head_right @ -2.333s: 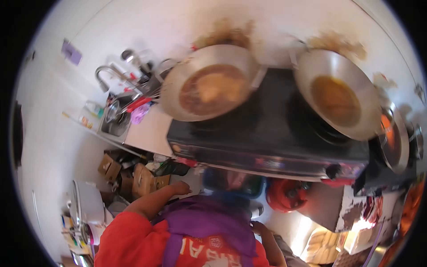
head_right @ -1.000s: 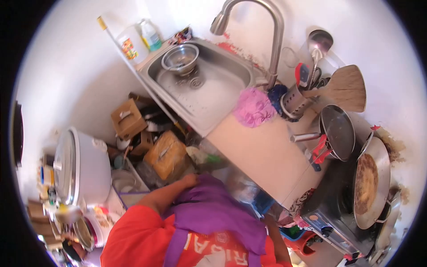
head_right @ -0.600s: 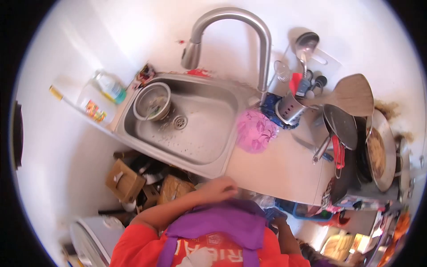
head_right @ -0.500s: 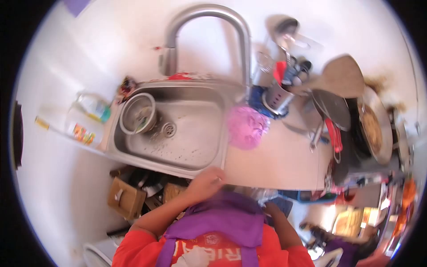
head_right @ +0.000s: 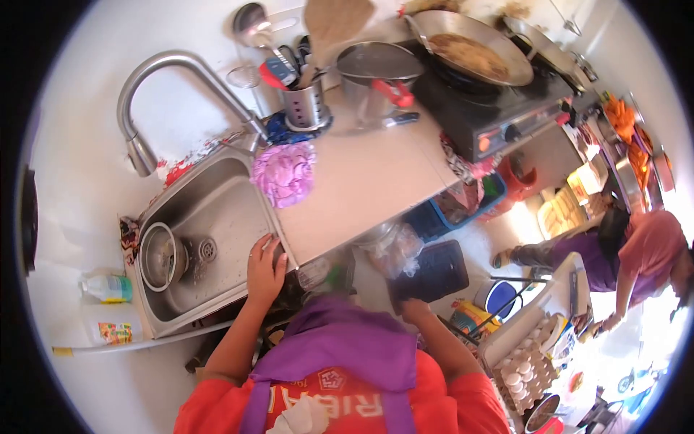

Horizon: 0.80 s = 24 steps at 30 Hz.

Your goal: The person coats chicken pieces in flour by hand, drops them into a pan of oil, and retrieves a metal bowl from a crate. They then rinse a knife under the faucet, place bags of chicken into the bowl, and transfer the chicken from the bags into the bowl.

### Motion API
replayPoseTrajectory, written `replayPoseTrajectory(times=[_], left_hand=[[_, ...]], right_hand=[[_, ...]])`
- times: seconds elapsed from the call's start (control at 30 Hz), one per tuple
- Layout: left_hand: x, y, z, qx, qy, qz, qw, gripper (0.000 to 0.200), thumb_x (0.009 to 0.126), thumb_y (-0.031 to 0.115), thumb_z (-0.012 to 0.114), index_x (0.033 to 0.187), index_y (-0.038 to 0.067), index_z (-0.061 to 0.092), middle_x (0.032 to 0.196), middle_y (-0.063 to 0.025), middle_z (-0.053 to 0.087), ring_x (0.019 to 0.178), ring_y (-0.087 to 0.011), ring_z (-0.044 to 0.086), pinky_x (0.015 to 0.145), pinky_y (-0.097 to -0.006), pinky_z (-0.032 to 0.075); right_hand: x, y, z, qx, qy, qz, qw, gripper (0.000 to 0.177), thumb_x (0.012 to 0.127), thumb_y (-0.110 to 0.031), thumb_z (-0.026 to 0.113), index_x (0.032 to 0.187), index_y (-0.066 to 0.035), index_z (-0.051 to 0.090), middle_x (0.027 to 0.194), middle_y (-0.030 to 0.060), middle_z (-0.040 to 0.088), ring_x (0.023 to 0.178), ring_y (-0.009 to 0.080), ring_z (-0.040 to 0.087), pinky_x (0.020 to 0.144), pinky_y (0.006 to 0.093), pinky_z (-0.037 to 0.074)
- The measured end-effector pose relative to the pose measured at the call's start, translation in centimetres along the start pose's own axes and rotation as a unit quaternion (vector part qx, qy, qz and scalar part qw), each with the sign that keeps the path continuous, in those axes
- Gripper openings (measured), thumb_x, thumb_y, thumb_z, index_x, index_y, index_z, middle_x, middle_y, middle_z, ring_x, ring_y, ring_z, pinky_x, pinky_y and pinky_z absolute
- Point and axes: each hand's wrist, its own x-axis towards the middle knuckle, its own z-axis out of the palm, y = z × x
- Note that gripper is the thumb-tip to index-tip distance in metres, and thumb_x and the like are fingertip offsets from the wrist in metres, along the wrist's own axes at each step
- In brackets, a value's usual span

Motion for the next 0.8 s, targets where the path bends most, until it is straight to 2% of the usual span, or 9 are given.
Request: replayPoseTrajectory(times=[0.17, 0.27, 0.3, 0.4, 0.7, 0.8], left_hand=[[0.3, 0.4, 0.7, 0.010, 0.006, 0.045, 0.999, 0.038, 0.084, 0.016, 0.052, 0.118, 0.000, 0.047, 0.118, -0.0205, 0.047, 0.107, -0.0383, 0.047, 0.090, -0.0435, 0.039], [0.2, 0.9, 1.0, 0.029, 0.021, 0.076, 0.996, 0.037, 0.084, 0.015, 0.051, 0.118, 0.000, 0.047, 0.118, -0.0211, 0.048, 0.106, -0.0383, 0.048, 0.090, -0.0429, 0.039], [0.2, 1.0, 1.0, 0.037, 0.024, 0.085, 0.995, 0.036, 0.084, 0.014, 0.051, 0.117, -0.001, 0.047, 0.116, -0.0213, 0.049, 0.106, -0.0378, 0.048, 0.089, -0.0432, 0.040], [-0.1, 0.9, 1.2, 0.063, 0.035, 0.111, 0.991, 0.035, 0.085, 0.014, 0.051, 0.116, -0.001, 0.048, 0.115, -0.0212, 0.050, 0.105, -0.0378, 0.049, 0.089, -0.0433, 0.040], [-0.5, 0.8, 0.9, 0.123, 0.060, 0.162, 0.977, 0.031, 0.079, 0.012, 0.055, 0.109, 0.002, 0.054, 0.110, -0.0147, 0.054, 0.105, -0.0379, 0.048, 0.089, -0.0446, 0.039], [-0.8, 0.7, 1.3, 0.117, 0.073, 0.157, 0.978, 0.030, 0.079, 0.012, 0.055, 0.108, 0.003, 0.054, 0.109, -0.0138, 0.055, 0.106, -0.0377, 0.047, 0.090, -0.0444, 0.039]], right_hand=[[-2.0, 5.1, 8.8, 0.149, 0.106, 0.110, 0.977, 0.039, 0.079, -0.027, 0.050, 0.108, -0.002, 0.057, 0.109, 0.0215, 0.057, 0.100, 0.0349, 0.056, 0.086, 0.0436, 0.044], [-3.4, 4.6, 12.0, 0.211, 0.093, 0.150, 0.962, 0.039, 0.080, -0.028, 0.049, 0.109, -0.003, 0.057, 0.107, 0.0210, 0.058, 0.100, 0.0348, 0.056, 0.086, 0.0436, 0.044], [-4.0, 3.9, 12.4, 0.229, 0.061, 0.168, 0.957, 0.038, 0.079, -0.027, 0.049, 0.108, -0.004, 0.057, 0.109, 0.0202, 0.058, 0.101, 0.0347, 0.056, 0.086, 0.0435, 0.044], [-2.9, 3.3, 15.5, 0.148, -0.028, 0.124, 0.981, 0.037, 0.078, -0.025, 0.049, 0.108, -0.005, 0.058, 0.110, 0.0198, 0.057, 0.101, 0.0344, 0.056, 0.086, 0.0432, 0.044], [-2.3, 0.7, 12.4, 0.204, 0.063, 0.074, 0.974, 0.038, 0.077, -0.024, 0.049, 0.109, -0.007, 0.058, 0.111, 0.0173, 0.058, 0.105, 0.0325, 0.054, 0.088, 0.0410, 0.044], [-3.0, 0.8, 11.3, 0.171, 0.050, 0.097, 0.979, 0.036, 0.080, -0.020, 0.048, 0.112, -0.006, 0.057, 0.115, 0.0174, 0.056, 0.106, 0.0309, 0.055, 0.088, 0.0413, 0.044]])
